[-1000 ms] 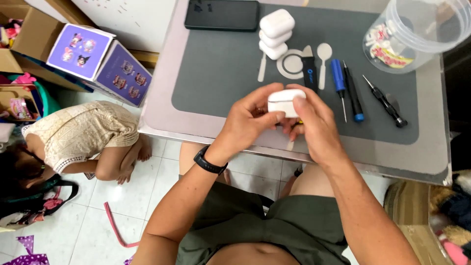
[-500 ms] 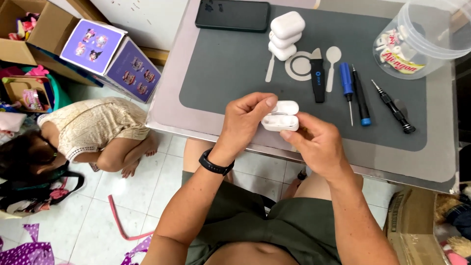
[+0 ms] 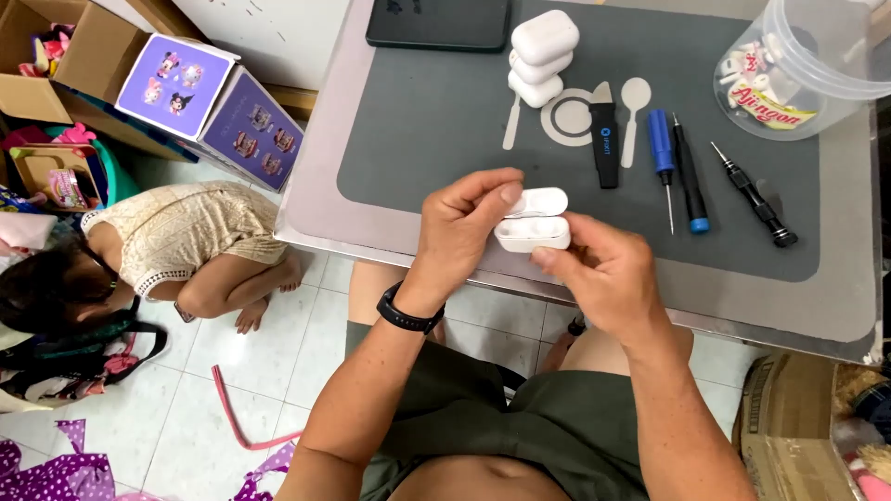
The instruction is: Using a small metal pry tool to carefully open the plastic housing of an earbud charging case.
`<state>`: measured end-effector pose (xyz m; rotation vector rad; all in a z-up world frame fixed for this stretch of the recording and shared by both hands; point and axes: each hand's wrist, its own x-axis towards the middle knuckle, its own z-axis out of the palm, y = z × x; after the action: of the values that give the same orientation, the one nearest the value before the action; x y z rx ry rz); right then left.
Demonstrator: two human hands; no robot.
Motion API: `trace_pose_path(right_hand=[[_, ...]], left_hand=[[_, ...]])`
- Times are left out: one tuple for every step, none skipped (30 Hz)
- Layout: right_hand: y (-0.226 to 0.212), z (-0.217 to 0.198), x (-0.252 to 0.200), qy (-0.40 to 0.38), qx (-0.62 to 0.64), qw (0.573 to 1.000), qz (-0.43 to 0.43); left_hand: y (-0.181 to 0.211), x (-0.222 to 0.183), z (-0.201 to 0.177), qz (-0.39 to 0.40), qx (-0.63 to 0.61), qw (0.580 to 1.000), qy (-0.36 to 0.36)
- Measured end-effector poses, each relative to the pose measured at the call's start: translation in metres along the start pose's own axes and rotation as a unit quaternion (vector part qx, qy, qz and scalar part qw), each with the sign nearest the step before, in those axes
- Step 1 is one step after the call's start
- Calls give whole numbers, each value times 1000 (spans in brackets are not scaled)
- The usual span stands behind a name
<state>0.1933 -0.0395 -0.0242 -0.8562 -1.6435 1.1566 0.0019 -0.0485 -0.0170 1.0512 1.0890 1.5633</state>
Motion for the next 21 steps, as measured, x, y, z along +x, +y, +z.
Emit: trace_pose_path(right_hand=[[-1,0,0,-2,0,1000,0],[-1,1,1,1,-1,1000,-3],[-2,2,2,4,-3,1000,-6],[-1,2,2,1,-2,1000,-7],[1,3,3,3,-10,1000,-8],[3,2,2,5,-18,1000,-9],[0,3,3,4,-18,1000,-9],[-3,4,4,10,-9,1000,-3],[-6,5,5,16,-1,1000,4],[-7,4,5,16,-1,1000,4],[-7,4,5,18,-4,1000,7],[-8,4,6,20,-6,1000,10],[-10,4,5,20,-6,1000,9],[-12,4,4,15,-26,1000,0],[-13,5,3,10,-47,999,-9],[-10,4,2,9,-47,999,-9],[-6,3,1,5,-31,999,-13],[-2,3,0,1,-15,1000,-17],[-4,3,0,0,-15,1000,-17],[-5,3,0,0,-18,1000,-15],[-7,3,1,1,-20,1000,-13]], left_hand=[[0,0,0,0,0,1000,2],[0,0,0,-2,0,1000,5],[0,0,0,-4,1,1000,8],[1,0,0,-3,0,1000,10],[1,0,-1,-3,-5,1000,13],[2,-1,-1,-3,-11,1000,15],[0,-1,-3,-2,-11,1000,16],[-2,-1,-4,-1,-19,1000,3],[-4,0,-5,1,-28,1000,-9],[-4,-2,-4,1,-28,1000,-9],[-4,-3,-3,14,-37,999,-16],[-4,-5,-2,27,-46,998,-23],[-5,-3,-4,27,-46,998,-23],[-6,-1,-5,23,-24,999,-10],[-7,0,-7,18,-1,1000,3],[-5,0,-6,18,-2,1000,4],[-4,0,-5,12,-16,1000,8],[-3,-1,-4,5,-30,999,12],[-3,-1,-4,4,-30,999,13],[-3,-1,-4,2,-37,999,11],[-3,-1,-4,-1,-44,999,9]])
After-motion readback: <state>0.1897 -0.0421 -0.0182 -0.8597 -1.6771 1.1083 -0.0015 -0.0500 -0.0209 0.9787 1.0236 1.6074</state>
